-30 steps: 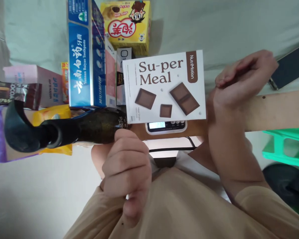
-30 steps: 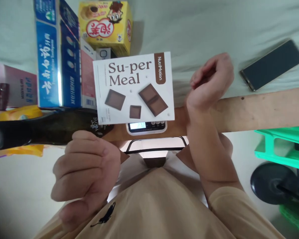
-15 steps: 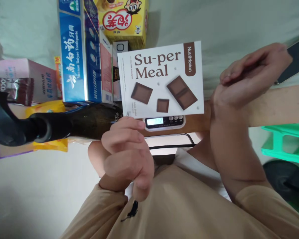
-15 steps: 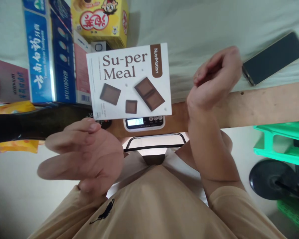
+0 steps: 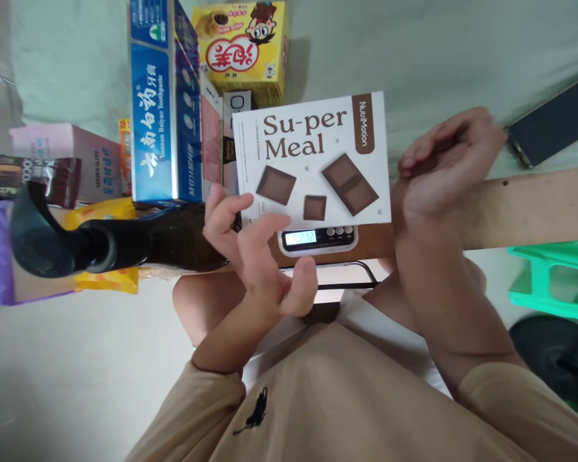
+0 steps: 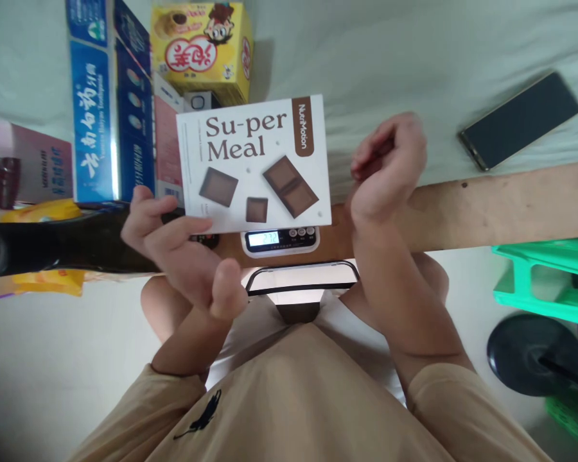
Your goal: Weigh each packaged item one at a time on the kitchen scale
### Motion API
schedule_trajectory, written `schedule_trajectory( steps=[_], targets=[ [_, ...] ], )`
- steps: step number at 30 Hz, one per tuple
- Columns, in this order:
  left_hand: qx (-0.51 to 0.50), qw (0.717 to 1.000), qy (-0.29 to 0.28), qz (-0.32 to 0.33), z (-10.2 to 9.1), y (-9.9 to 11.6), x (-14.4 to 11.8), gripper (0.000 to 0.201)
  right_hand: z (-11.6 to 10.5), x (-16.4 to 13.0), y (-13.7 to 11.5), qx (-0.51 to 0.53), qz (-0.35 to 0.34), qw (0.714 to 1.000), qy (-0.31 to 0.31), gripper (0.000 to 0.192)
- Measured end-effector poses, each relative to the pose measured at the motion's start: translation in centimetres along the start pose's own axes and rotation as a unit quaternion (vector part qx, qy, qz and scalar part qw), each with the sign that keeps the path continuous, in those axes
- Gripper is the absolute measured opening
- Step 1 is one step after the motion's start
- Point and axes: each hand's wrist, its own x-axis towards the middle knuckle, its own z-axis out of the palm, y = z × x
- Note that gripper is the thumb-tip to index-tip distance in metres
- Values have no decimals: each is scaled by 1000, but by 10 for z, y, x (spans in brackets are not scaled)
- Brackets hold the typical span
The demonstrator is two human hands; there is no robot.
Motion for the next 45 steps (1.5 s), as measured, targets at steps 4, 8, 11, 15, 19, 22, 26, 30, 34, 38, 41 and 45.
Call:
schedule_trajectory(
  steps=[4, 8, 11, 15, 19, 22, 26, 30, 34, 38, 41, 45],
  targets=[
    [125, 979, 45, 156, -2, 10, 0, 45, -8, -12, 9, 6, 35, 996, -85, 24],
    [169, 970, 46, 171, -2, 9, -1, 55, -9, -21, 11, -2, 90, 989, -116, 29],
    [149, 976, 48, 151, -5, 4, -2, 57, -5, -23, 8, 34, 134, 982, -128, 31],
    [83, 981, 38, 171, -7, -4, -3, 68, -3, -23, 3, 78, 181, 971, -138, 33],
    [48, 988, 24, 142, -6, -11, -4, 76, -7, -22, 1, 49, 210, 961, -174, 45],
    [14, 991, 6, 130, -6, -15, -6, 75, -10, -19, -1, 34, 227, 957, -179, 57],
    [-35, 986, -19, 160, -5, -18, -4, 76, -14, -14, -9, 55, 245, 954, -161, 60],
    [-67, 976, -15, 206, -1, -15, 1, 71, -16, -10, -17, 104, 259, 945, -172, 59],
    [-52, 965, 20, 257, 5, -7, 1, 71, -20, -13, -21, 144, 263, 931, -207, 54],
    [-47, 957, 57, 279, 6, 1, -12, 70, -20, -15, -24, 125, 249, 947, -160, 41],
    [-52, 944, 98, 310, 1, 9, -20, 55, -9, -9, -32, 93, 202, 967, -124, 32],
    [-138, 917, 92, 363, -10, 16, -19, 36, 34, 5, -60, 78, 126, 970, -191, 28]
  ],
)
